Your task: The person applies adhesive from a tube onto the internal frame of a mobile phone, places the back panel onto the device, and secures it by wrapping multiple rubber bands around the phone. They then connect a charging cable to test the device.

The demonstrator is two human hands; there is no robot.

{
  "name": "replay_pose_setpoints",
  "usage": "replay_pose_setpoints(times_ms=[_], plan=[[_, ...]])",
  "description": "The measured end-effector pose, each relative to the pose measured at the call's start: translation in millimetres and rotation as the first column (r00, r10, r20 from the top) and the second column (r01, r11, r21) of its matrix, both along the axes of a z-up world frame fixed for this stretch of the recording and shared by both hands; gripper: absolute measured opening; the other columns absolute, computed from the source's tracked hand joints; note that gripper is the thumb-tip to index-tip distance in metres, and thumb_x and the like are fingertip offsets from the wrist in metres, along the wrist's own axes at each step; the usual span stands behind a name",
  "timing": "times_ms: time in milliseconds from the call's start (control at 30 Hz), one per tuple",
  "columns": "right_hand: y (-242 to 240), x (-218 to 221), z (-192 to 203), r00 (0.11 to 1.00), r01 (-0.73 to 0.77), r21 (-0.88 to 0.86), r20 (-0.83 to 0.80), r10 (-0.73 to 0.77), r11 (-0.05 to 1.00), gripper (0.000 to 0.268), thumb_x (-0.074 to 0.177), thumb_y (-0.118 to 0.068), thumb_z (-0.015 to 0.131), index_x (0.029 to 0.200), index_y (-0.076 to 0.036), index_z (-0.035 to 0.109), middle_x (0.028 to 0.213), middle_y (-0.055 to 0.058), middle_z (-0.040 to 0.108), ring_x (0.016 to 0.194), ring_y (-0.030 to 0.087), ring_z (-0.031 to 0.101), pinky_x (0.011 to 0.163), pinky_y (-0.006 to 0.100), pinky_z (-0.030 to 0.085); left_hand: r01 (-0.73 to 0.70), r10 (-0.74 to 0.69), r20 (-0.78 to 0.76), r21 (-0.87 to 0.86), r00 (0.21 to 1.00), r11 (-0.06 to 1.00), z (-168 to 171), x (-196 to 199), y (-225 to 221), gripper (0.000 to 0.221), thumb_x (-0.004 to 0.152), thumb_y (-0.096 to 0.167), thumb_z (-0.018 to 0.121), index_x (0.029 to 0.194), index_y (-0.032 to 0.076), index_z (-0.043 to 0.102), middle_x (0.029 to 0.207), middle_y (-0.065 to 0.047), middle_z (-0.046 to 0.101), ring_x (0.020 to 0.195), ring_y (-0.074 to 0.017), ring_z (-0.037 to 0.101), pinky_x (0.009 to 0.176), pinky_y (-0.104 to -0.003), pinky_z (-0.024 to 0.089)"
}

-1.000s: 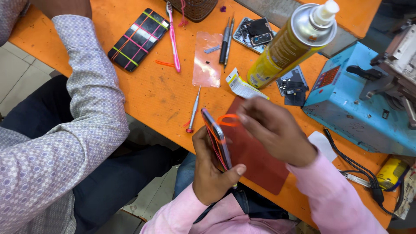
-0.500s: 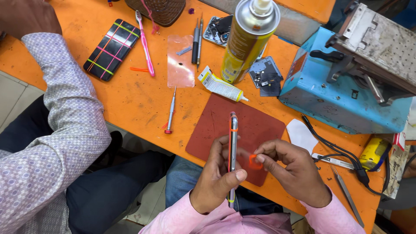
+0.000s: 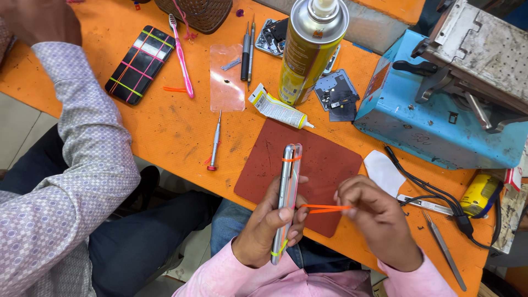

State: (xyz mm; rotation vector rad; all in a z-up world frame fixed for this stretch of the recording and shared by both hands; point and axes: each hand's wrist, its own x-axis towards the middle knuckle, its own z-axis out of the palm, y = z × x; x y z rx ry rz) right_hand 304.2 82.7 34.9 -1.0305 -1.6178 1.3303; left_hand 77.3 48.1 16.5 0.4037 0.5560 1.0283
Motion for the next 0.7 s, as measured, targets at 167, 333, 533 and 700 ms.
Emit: replay_pose_setpoints(times_ms=[167, 333, 533, 700], plan=[[-5.3, 1.2, -19.4, 0.918, -0.177, -0.474, -0.394, -0.028, 0.863, 0.011, 0.093, -0.01, 0.054, 0.091, 0.0, 0.059, 0.101, 0.011, 0.059, 0.102, 0.021, 0.058, 0.095, 0.032, 0.046, 0.006, -0.002, -0.135, 0.028, 0.991, 1.0, 3.9, -1.5, 3.4, 0.088, 0.084, 0.039, 0.073, 0.154, 0.003, 0.032, 0.101, -0.01, 0.057, 0.066, -0.0121, 0.051, 0.059, -0.027, 0.046], [-6.1, -19.8, -14.3, 0.898, 0.23, -0.06, 0.397, -0.188, 0.971, 0.011, 0.093, -0.009, 0.069, 0.102, -0.002, 0.071, 0.098, 0.007, 0.072, 0.088, 0.015, 0.07, 0.081, 0.031, 0.056, -0.016, 0.352, -0.658, 0.46, 0.666, 0.888, 21.2, -6.9, 7.5, 0.084, 0.079, 0.028, 0.083, 0.146, 0.001, 0.04, 0.127, -0.015, 0.058, 0.113, -0.023, 0.061, 0.096, -0.037, 0.053], [3.2, -29.1, 4.5, 0.776, 0.211, 0.307, 0.525, -0.35, 0.928, 0.04, 0.089, -0.011, 0.068, 0.128, -0.002, 0.066, 0.132, 0.013, 0.064, 0.1, 0.014, 0.067, 0.085, 0.03, 0.057, 0.176, 0.433, -0.861, 0.485, 0.268, 0.856, 38.0, -14.4, 12.2, 0.091, 0.065, 0.027, 0.091, 0.142, 0.004, 0.047, 0.12, -0.015, 0.06, 0.109, -0.0308, 0.065, 0.089, -0.04, 0.055], [13.1, 5.3, 1.5, 0.947, -0.061, -0.348, -0.315, -0.056, 0.935, 0.049, 0.105, -0.035, 0.052, 0.135, 0.004, 0.059, 0.133, 0.017, 0.066, 0.121, 0.027, 0.065, 0.105, 0.039, 0.051, 0.657, 0.592, -0.791, 0.531, 0.156, 0.536, 44.6, -27.9, 15.7, 0.086, 0.06, 0.025, 0.086, 0.138, 0.006, 0.054, 0.107, -0.011, 0.061, 0.1, -0.0297, 0.061, 0.084, -0.043, 0.048]])
